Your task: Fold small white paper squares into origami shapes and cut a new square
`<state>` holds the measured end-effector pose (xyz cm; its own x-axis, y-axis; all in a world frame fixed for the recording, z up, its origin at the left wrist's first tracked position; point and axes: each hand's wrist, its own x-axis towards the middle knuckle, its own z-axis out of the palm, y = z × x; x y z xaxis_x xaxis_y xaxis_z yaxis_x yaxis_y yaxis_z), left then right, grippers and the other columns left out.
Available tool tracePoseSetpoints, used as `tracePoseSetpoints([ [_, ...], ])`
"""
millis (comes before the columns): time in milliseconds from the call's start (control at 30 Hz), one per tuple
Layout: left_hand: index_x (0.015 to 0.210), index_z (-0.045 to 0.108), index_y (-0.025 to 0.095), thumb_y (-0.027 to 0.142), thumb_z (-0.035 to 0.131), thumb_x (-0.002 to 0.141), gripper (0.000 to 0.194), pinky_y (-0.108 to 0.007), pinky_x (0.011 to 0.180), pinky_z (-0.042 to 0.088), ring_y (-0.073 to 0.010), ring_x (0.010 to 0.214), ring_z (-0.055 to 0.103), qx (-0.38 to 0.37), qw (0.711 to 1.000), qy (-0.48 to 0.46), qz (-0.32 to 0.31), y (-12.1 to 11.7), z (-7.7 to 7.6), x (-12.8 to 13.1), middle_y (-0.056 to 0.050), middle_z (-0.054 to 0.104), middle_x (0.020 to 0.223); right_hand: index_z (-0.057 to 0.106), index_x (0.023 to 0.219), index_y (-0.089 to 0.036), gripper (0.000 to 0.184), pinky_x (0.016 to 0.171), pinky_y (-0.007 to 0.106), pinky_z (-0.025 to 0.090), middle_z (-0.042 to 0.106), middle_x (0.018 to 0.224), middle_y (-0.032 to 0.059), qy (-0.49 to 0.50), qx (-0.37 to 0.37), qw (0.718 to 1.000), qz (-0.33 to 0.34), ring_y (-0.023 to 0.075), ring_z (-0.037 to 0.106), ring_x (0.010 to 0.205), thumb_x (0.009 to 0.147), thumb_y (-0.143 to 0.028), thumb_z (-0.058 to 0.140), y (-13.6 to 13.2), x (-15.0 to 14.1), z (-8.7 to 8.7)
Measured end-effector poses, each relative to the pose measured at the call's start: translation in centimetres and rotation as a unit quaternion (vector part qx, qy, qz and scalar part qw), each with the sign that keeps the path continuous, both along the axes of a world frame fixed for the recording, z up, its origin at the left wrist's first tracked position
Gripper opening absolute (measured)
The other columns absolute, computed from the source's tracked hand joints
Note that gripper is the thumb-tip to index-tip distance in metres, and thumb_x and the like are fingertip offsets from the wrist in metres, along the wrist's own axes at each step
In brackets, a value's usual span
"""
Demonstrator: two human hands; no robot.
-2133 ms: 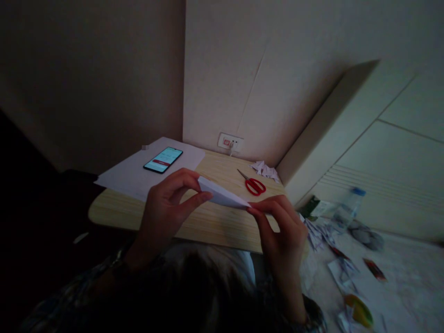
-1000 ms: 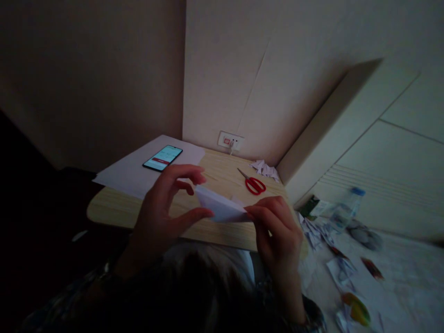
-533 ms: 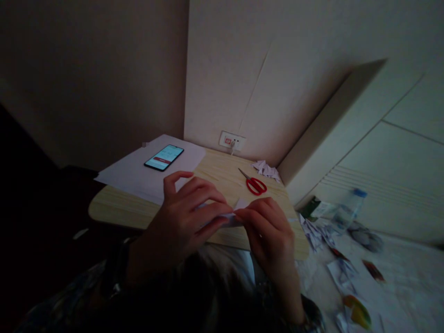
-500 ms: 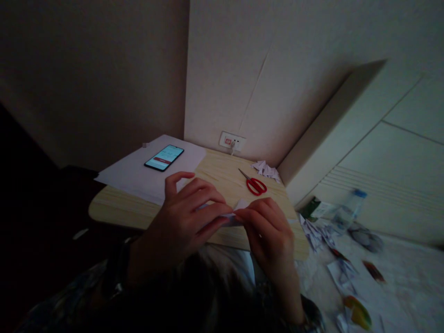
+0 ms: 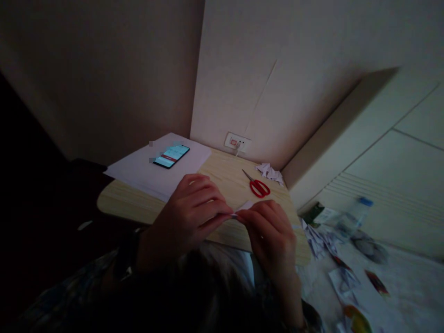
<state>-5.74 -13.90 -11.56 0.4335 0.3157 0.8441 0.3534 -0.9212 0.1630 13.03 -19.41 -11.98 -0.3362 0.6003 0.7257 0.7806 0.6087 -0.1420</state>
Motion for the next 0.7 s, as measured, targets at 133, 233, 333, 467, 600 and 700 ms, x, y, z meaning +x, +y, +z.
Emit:
tracePoseSetpoints([
  [133,0.078,0.070,0.017,0.017,0.070,0.087,0.009,-0.036,0.078,0.051,-0.0182,0.075,0.060,-0.004,1.000,0.002,0.002,0.10,-0.49,0.02,-0.001,0.069,0.073,0.065,0.084,-0.017,0.014,0.066,0.034,0.037,0.059,0.071,0.0022,-0.008,0.008,1.000,-0.015,0.0182,0.049,0.073,0.096,-0.014,0.058,0.06,0.01,-0.08],
  [233,0.080,0.070,0.017,0.018,0.071,0.087,0.008,-0.034,0.072,0.051,-0.0179,0.073,0.059,0.006,1.000,0.007,0.011,0.15,-0.66,0.03,-0.001,0.067,0.071,0.065,0.083,-0.018,0.017,0.067,0.034,0.037,0.060,0.071,0.0022,-0.012,0.007,1.000,-0.024,0.0185,0.049,0.073,0.097,-0.017,0.056,0.16,0.07,0.02],
  [333,0.081,0.069,0.018,0.017,0.071,0.086,0.006,-0.032,0.069,0.051,-0.0173,0.071,0.059,0.013,1.000,0.017,0.017,0.24,-0.67,0.06,-0.001,0.066,0.071,0.066,0.082,-0.018,0.020,0.067,0.034,0.038,0.061,0.071,0.0024,-0.015,0.005,1.000,-0.027,0.0187,0.050,0.072,0.098,-0.018,0.054,0.26,0.20,0.19],
  [467,0.082,0.066,0.020,0.017,0.068,0.089,0.008,-0.031,0.068,0.051,-0.0164,0.070,0.059,0.019,0.999,0.024,0.010,0.30,-0.54,0.23,0.001,0.066,0.071,0.067,0.081,-0.019,0.021,0.068,0.035,0.040,0.062,0.072,0.0027,-0.014,-0.007,0.999,-0.041,0.0194,0.052,0.074,0.098,-0.020,0.054,0.31,0.31,0.29],
  [600,0.082,0.064,0.022,0.019,0.062,0.093,0.012,-0.032,0.067,0.050,-0.0174,0.070,0.060,0.037,0.999,0.032,0.009,0.35,-0.46,0.42,0.000,0.066,0.071,0.067,0.085,-0.019,0.017,0.073,0.035,0.042,0.065,0.078,0.0036,0.007,-0.032,0.998,-0.044,0.0196,0.055,0.080,0.098,-0.021,0.056,0.27,0.18,0.07],
  [700,0.081,0.064,0.023,0.022,0.060,0.095,0.014,-0.033,0.068,0.050,-0.0183,0.070,0.061,0.029,0.999,0.031,0.012,0.39,-0.50,0.55,0.000,0.067,0.070,0.066,0.085,-0.018,0.017,0.074,0.035,0.043,0.066,0.079,0.0040,0.016,-0.031,0.999,-0.036,0.0193,0.055,0.080,0.098,-0.020,0.056,0.23,0.05,-0.15],
])
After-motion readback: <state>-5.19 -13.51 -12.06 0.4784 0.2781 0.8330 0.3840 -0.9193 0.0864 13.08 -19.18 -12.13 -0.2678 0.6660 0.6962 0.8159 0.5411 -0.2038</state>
